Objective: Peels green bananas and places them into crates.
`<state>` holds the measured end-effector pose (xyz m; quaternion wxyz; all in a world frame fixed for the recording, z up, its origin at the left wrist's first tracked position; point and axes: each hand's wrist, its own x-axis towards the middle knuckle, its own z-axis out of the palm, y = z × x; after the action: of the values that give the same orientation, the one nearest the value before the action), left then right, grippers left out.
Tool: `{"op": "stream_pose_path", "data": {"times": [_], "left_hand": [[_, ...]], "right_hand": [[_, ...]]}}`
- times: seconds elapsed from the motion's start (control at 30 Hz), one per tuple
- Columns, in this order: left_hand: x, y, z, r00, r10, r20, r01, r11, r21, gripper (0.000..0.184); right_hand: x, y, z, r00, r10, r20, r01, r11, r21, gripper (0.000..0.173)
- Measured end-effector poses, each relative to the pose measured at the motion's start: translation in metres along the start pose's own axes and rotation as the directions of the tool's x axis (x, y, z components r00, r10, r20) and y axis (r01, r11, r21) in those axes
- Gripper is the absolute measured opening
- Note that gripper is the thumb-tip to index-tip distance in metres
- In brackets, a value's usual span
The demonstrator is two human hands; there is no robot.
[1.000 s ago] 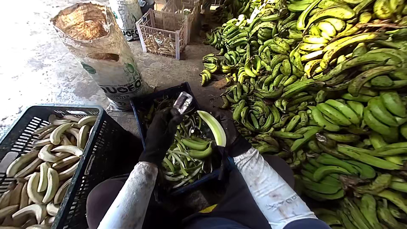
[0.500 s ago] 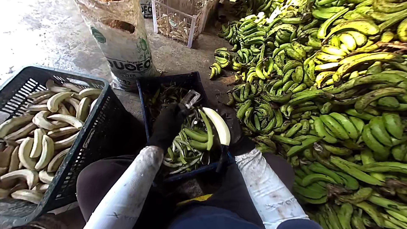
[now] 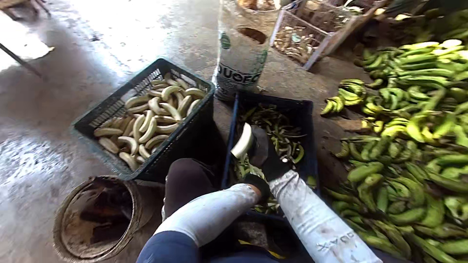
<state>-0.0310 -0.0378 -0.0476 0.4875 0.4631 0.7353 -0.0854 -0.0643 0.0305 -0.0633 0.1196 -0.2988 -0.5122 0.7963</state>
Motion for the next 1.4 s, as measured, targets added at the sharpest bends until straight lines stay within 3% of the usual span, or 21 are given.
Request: {"op": "stream_pose_path", "data": {"times": [0.07, 0.13, 0.2, 0.23, 0.3, 0.33, 0.4, 0.5, 0.6, 0.67, 0.77, 0.83, 0.9, 0.97, 1.03, 1.1, 1.2, 1.3, 1.4], "left_hand": [[-0.028, 0.0, -0.008, 1.0, 0.011, 0.01, -0.011, 0.998, -0.069, 0.039], [-0.04, -0.002, -0.015, 1.0, 0.009, -0.012, -0.01, 0.992, -0.123, 0.039], [-0.017, -0.009, -0.015, 0.996, 0.014, -0.086, -0.024, 0.994, -0.108, 0.041], [-0.003, -0.014, -0.016, 0.993, 0.017, -0.12, -0.027, 0.996, -0.087, 0.043], [0.01, -0.025, -0.024, 0.985, 0.012, -0.171, -0.025, 0.997, -0.073, 0.042], [0.008, -0.03, -0.029, 0.98, -0.014, -0.198, -0.008, 0.994, -0.112, 0.04], [0.001, -0.039, -0.039, 0.963, -0.083, -0.256, 0.03, 0.979, -0.204, 0.039], [-0.001, -0.049, -0.047, 0.94, -0.12, -0.319, 0.038, 0.967, -0.251, 0.043], [0.006, -0.045, -0.049, 0.925, -0.114, -0.362, 0.019, 0.967, -0.255, 0.046], [0.01, -0.04, -0.048, 0.925, -0.096, -0.368, -0.005, 0.964, -0.265, 0.048], [0.016, -0.034, -0.047, 0.914, -0.049, -0.402, -0.073, 0.957, -0.281, 0.052], [0.017, -0.034, -0.049, 0.902, -0.01, -0.432, -0.145, 0.935, -0.324, 0.053], [0.02, -0.034, -0.05, 0.887, 0.022, -0.461, -0.252, 0.86, -0.443, 0.049], [0.025, -0.031, -0.048, 0.862, 0.02, -0.506, -0.382, 0.683, -0.623, 0.045], [0.033, -0.023, -0.044, 0.842, -0.021, -0.54, -0.485, 0.411, -0.772, 0.046], [0.036, -0.01, -0.041, 0.859, -0.068, -0.507, -0.496, 0.136, -0.858, 0.048], [0.047, 0.005, -0.027, 0.898, -0.156, -0.412, -0.436, -0.175, -0.883, 0.055], [0.052, 0.018, -0.01, 0.913, -0.167, -0.373, -0.408, -0.312, -0.858, 0.057], [0.048, 0.034, 0.002, 0.878, -0.158, -0.452, -0.478, -0.264, -0.837, 0.056]], "right_hand": [[-0.002, -0.036, 0.05, 0.966, -0.026, 0.259, 0.028, 1.0, -0.004, 0.031], [-0.004, -0.066, 0.076, 0.935, -0.023, 0.354, 0.051, 0.996, -0.072, 0.037], [-0.005, -0.078, 0.064, 0.923, -0.063, 0.38, 0.197, 0.925, -0.324, 0.042], [-0.004, -0.076, 0.043, 0.917, -0.126, 0.379, 0.319, 0.801, -0.507, 0.044], [0.006, -0.057, -0.008, 0.902, -0.263, 0.344, 0.426, 0.4, -0.812, 0.042], [0.008, -0.044, -0.041, 0.913, -0.249, 0.323, 0.373, 0.188, -0.909, 0.043], [0.0, -0.014, -0.106, 0.987, -0.079, 0.14, 0.132, -0.093, -0.987, 0.05], [-0.032, 0.037, -0.182, 0.985, 0.149, -0.09, -0.031, -0.356, -0.934, 0.074], [-0.058, 0.081, -0.223, 0.966, 0.196, -0.17, -0.054, -0.489, -0.871, 0.103], [-0.059, 0.099, -0.235, 0.968, 0.18, -0.175, -0.06, -0.51, -0.858, 0.114], [-0.055, 0.103, -0.233, 0.977, 0.123, -0.174, -0.08, -0.545, -0.835, 0.114], [-0.049, 0.1, -0.232, 0.977, 0.136, -0.167, -0.07, -0.535, -0.842, 0.107], [-0.039, 0.096, -0.242, 0.984, 0.126, -0.126, -0.058, -0.445, -0.894, 0.089], [-0.035, 0.082, -0.244, 0.987, 0.089, -0.132, -0.103, -0.277, -0.955, 0.072], [-0.034, 0.067, -0.24, 0.984, 0.01, -0.176, -0.175, -0.067, -0.982, 0.062], [-0.03, 0.053, -0.232, 0.978, -0.089, -0.191, -0.178, 0.135, -0.975, 0.067], [-0.026, 0.035, -0.214, 0.958, -0.25, -0.142, -0.057, 0.318, -0.946, 0.082], [-0.033, 0.015, -0.185, 0.926, -0.362, -0.104, 0.038, 0.364, -0.931, 0.087], [-0.044, -0.006, -0.159, 0.893, -0.442, -0.088, 0.109, 0.4, -0.91, 0.081]]}}
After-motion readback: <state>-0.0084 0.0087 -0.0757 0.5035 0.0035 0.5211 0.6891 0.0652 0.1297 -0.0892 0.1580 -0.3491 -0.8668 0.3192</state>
